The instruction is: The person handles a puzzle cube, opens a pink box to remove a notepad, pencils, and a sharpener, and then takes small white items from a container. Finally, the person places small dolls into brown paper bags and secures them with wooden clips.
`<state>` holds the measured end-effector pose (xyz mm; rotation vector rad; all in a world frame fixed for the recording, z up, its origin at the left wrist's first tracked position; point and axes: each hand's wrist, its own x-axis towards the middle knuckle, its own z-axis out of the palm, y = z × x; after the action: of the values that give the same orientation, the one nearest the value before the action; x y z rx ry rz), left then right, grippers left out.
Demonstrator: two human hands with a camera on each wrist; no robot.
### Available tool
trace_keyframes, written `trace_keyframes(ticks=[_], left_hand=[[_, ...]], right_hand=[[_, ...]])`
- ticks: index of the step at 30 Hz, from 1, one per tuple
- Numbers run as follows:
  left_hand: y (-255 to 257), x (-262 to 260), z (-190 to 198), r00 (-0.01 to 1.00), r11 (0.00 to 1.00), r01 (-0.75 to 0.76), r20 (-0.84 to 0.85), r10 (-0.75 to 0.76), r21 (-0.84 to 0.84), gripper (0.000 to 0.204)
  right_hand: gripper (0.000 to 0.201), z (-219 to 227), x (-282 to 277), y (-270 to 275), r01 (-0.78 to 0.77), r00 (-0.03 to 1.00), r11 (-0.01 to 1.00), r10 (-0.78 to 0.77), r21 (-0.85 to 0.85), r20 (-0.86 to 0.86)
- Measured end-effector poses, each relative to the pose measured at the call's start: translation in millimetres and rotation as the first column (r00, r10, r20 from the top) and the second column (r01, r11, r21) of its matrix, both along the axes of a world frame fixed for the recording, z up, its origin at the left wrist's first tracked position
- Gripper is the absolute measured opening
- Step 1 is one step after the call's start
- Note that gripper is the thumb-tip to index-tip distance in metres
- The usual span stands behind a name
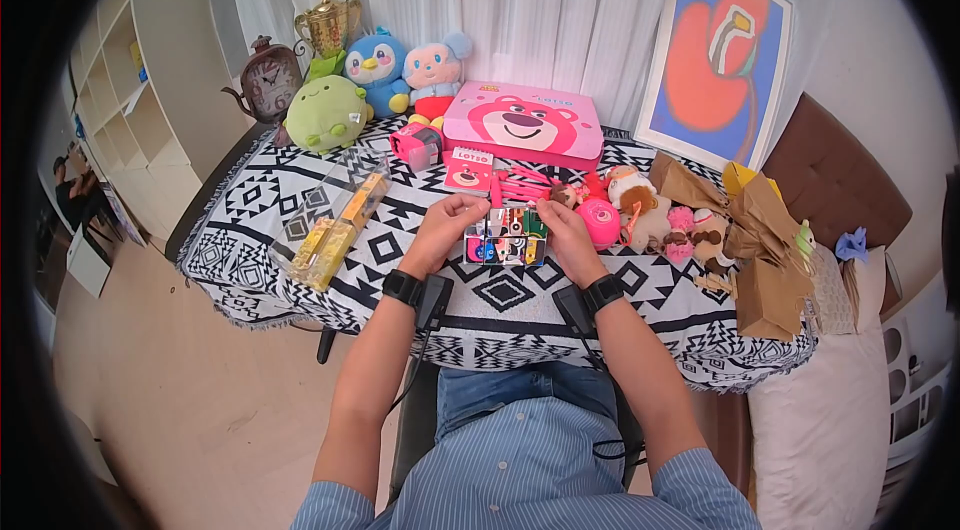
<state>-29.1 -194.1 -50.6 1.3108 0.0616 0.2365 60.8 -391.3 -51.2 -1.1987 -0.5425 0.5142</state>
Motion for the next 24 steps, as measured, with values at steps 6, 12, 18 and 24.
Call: trace_keyframes(ticks=[6, 12, 18, 24], left_hand=[[-6.5, -7.1, 1.4, 0.998, 0.952, 0.042, 0.022, -0.051, 0.303, 0.026], [-26.8, -40.8, 12.1, 0.994, 0.797, -0.102, 0.084, 0.064, 0.595, 0.032], [-42.4, -56.9, 4.3, 0.986, 0.767, -0.147, 0.154, 0.064, 0.624, 0.029], [-64.1, -66.6, -3.9, 0.971, 0.699, -0.201, 0.235, 0.049, 0.686, 0.022]], right_hand=[[0.035, -3.9, -4.3, -3.5, 0.092, 0.995, 0.994, -0.090, -0.052, 0.035], [0.046, 4.4, -23.1, -27.1, 0.277, 0.885, 0.872, -0.068, -0.404, 0.461], [0.042, 10.6, -59.7, -41.1, 0.371, 0.832, 0.851, -0.128, -0.371, 0.540], [0.034, -2.5, -80.4, -50.6, 0.376, 0.851, 0.867, -0.184, -0.327, 0.493]])
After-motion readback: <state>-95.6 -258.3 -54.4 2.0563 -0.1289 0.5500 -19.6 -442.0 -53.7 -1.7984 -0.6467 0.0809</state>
